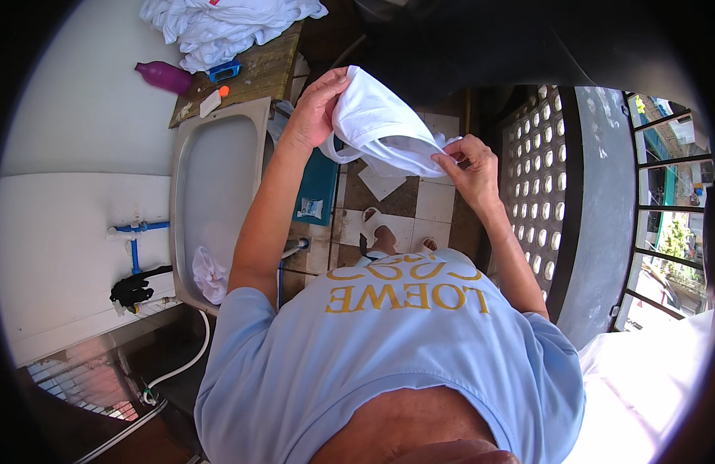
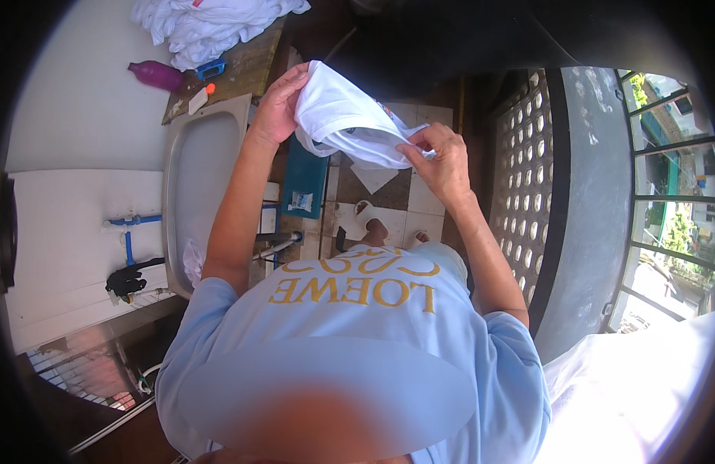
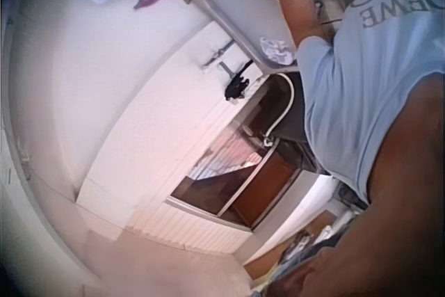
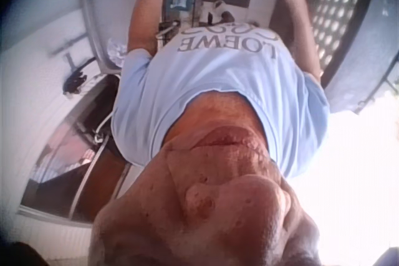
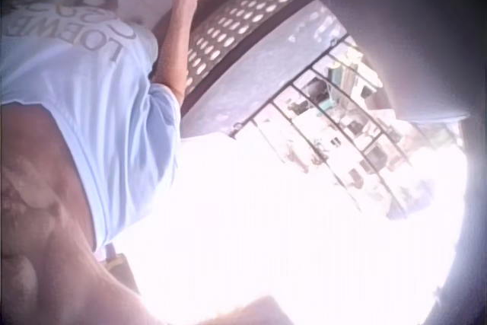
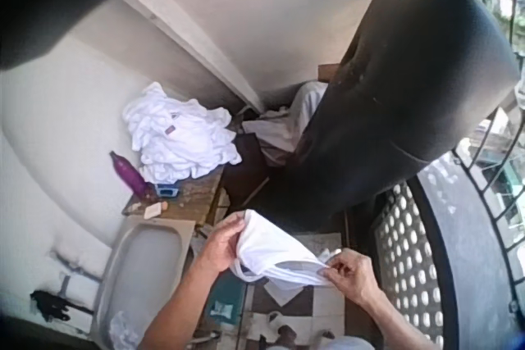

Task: The person applies a liquid from a purple bottle onto specific spots on a white shirt and rubs the fabric together in a basin of water.

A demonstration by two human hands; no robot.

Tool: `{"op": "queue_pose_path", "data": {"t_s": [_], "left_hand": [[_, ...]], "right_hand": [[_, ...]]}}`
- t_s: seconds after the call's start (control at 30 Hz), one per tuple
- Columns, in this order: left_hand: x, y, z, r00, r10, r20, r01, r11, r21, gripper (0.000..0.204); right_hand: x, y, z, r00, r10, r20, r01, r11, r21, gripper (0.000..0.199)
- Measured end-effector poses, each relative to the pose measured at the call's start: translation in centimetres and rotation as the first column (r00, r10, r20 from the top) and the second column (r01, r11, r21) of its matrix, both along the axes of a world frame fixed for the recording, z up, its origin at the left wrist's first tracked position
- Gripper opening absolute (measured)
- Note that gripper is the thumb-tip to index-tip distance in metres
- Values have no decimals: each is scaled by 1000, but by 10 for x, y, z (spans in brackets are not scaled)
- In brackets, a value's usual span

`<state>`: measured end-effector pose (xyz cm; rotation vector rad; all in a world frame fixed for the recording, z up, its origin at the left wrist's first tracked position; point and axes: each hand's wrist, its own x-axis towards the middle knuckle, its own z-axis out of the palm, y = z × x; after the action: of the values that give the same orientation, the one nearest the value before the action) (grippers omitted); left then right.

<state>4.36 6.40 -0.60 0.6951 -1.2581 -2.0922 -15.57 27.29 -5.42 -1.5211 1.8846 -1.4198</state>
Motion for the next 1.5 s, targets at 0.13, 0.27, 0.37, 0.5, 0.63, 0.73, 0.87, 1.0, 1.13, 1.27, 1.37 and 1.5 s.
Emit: {"op": "queue_pose_path", "data": {"t_s": [0.13,0.27,0.37,0.5,0.63,0.73,0.87,1.0,1.13,1.27,1.37,1.5], "left_hand": [[-5,-7,15,987,-78,144,92,991,-97,31],[8,-18,30,969,-167,184,195,970,-146,29],[22,-20,47,940,-211,267,253,959,-132,32],[29,-17,70,869,-337,363,410,901,-145,35],[37,-19,83,822,-314,476,431,888,-160,35],[45,-26,94,790,-282,544,456,863,-215,32],[61,-36,100,701,-125,702,513,772,-375,19],[80,-46,96,672,-130,729,546,752,-369,18],[83,-49,87,843,-207,497,438,800,-410,19],[87,-46,86,951,-229,210,296,871,-393,19],[100,-55,92,956,-251,148,288,894,-342,18],[120,-63,85,967,-145,209,211,917,-339,19]], "right_hand": [[44,3,-13,952,189,-243,-226,965,-136,21],[53,-13,-18,947,295,126,-288,955,-66,16],[44,-43,-13,947,168,276,-186,982,40,25],[39,-98,-8,919,200,340,-173,979,-108,47],[49,-138,20,648,619,444,-550,783,-290,62],[37,-148,41,652,614,445,-695,718,28,64],[24,-172,25,655,629,418,-629,761,-159,48],[21,-162,69,550,767,330,-804,593,-39,52],[17,-162,62,495,793,356,-869,458,188,58],[7,-154,49,631,749,204,-680,407,609,65],[-21,-152,16,706,708,-18,-520,535,666,66],[-42,-149,19,717,673,180,-650,554,519,45]]}}
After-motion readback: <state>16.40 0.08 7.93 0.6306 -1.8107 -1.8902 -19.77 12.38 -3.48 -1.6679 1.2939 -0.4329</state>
